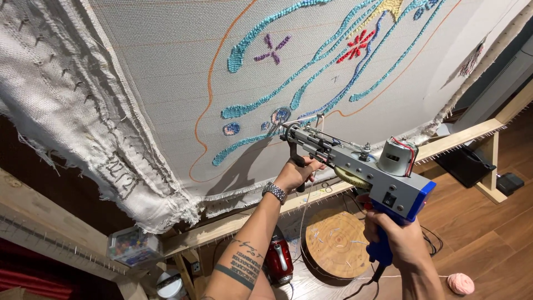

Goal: Use a tufting gun to apply yarn to a canvas frame for creating a custom rug.

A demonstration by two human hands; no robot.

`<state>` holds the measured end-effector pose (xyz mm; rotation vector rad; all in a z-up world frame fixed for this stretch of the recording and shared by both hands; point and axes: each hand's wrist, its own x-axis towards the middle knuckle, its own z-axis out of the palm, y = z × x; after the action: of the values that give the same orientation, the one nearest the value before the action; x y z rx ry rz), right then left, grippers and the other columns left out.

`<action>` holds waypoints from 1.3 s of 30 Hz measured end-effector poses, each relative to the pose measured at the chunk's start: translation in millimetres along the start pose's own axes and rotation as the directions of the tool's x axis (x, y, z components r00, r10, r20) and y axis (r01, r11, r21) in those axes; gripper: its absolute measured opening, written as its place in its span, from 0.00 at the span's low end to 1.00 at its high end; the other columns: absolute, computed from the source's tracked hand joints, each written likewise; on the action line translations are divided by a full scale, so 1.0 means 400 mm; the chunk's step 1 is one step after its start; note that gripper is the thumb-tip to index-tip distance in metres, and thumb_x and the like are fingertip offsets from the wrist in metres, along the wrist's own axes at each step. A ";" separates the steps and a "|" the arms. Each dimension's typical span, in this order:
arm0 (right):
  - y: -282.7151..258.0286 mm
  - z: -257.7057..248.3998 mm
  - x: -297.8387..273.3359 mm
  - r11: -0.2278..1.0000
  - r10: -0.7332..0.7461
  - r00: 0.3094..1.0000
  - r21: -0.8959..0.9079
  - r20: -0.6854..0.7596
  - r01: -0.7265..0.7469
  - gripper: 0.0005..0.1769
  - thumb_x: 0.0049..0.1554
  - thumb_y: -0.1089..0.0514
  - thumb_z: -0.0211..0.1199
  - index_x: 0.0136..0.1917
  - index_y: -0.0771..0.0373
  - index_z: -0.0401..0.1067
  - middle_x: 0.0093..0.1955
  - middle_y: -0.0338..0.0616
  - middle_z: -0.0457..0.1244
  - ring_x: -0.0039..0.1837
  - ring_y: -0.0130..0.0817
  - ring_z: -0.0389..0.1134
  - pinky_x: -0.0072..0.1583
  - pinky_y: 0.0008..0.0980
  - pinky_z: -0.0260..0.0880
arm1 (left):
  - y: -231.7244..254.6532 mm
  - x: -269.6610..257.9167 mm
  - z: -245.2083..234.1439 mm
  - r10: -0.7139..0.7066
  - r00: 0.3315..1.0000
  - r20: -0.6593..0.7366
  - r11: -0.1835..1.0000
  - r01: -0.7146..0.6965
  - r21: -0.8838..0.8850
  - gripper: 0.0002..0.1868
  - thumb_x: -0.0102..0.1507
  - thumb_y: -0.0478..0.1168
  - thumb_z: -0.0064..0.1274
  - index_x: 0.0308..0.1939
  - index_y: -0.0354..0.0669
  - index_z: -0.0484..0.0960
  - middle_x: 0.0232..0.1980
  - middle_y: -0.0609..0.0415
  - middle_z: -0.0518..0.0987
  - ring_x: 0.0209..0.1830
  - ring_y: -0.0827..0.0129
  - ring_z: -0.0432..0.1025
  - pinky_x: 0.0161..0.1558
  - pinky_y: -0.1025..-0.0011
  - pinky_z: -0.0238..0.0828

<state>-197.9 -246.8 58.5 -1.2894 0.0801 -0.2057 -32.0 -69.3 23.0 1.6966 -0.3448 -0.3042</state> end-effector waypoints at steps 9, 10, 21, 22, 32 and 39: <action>0.013 0.000 0.014 1.000 0.017 1.000 0.018 0.007 -0.017 0.04 0.46 0.70 0.51 0.37 0.76 0.60 0.23 0.48 0.48 0.23 0.34 0.46 0.27 0.31 0.45 | -0.003 0.001 -0.008 -0.038 0.999 -0.027 0.999 0.037 -0.013 0.17 0.57 0.49 0.47 0.37 0.42 0.83 0.33 0.60 0.74 0.20 0.78 0.67 0.33 0.80 0.62; 0.013 0.000 0.016 0.999 0.023 1.000 0.026 0.013 -0.023 0.04 0.46 0.70 0.51 0.37 0.76 0.60 0.23 0.48 0.49 0.24 0.33 0.47 0.27 0.30 0.45 | 0.003 -0.003 -0.010 -0.038 0.999 -0.031 0.999 0.038 -0.003 0.16 0.56 0.49 0.47 0.36 0.43 0.84 0.32 0.60 0.74 0.20 0.78 0.68 0.35 0.78 0.62; 0.011 0.084 0.047 0.997 0.030 0.998 -0.070 -0.063 -0.034 0.05 0.45 0.72 0.53 0.38 0.76 0.64 0.21 0.47 0.50 0.22 0.33 0.48 0.25 0.29 0.49 | 0.007 0.054 -0.037 -0.244 0.962 -0.124 0.959 0.221 -0.179 0.13 0.53 0.40 0.55 0.36 0.34 0.80 0.40 0.52 0.76 0.12 0.78 0.62 0.14 0.83 0.53; 0.012 0.101 0.052 0.990 0.038 0.995 -0.134 -0.097 -0.051 0.08 0.44 0.70 0.55 0.40 0.74 0.67 0.20 0.48 0.51 0.21 0.32 0.49 0.25 0.29 0.50 | -0.027 0.082 -0.047 -0.184 0.972 -0.145 0.966 0.151 -0.211 0.10 0.54 0.41 0.57 0.26 0.40 0.73 0.28 0.56 0.70 0.11 0.76 0.63 0.18 0.80 0.58; 0.047 0.189 0.057 0.880 0.197 0.967 -0.405 -0.163 -0.247 0.07 0.50 0.60 0.60 0.37 0.66 0.66 0.30 0.48 0.61 0.33 0.36 0.62 0.37 0.34 0.65 | -0.099 0.159 -0.139 -0.171 0.954 -0.245 0.981 0.141 -0.135 0.21 0.56 0.30 0.41 0.12 0.50 0.51 0.10 0.60 0.52 0.13 0.72 0.70 0.16 0.81 0.41; 0.105 0.196 0.072 0.940 0.063 0.982 -0.321 -0.177 -0.118 0.11 0.49 0.60 0.62 0.28 0.64 0.65 0.22 0.45 0.58 0.25 0.31 0.57 0.27 0.29 0.59 | -0.088 0.185 -0.167 -0.271 0.918 -0.291 0.962 0.272 -0.037 0.19 0.53 0.33 0.44 0.15 0.51 0.51 0.17 0.61 0.53 0.12 0.74 0.67 0.14 0.80 0.45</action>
<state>-151.7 -167.2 41.5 -1.5983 0.3269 -0.2256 64.0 -33.0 -2.3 1.7647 0.1131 -0.2488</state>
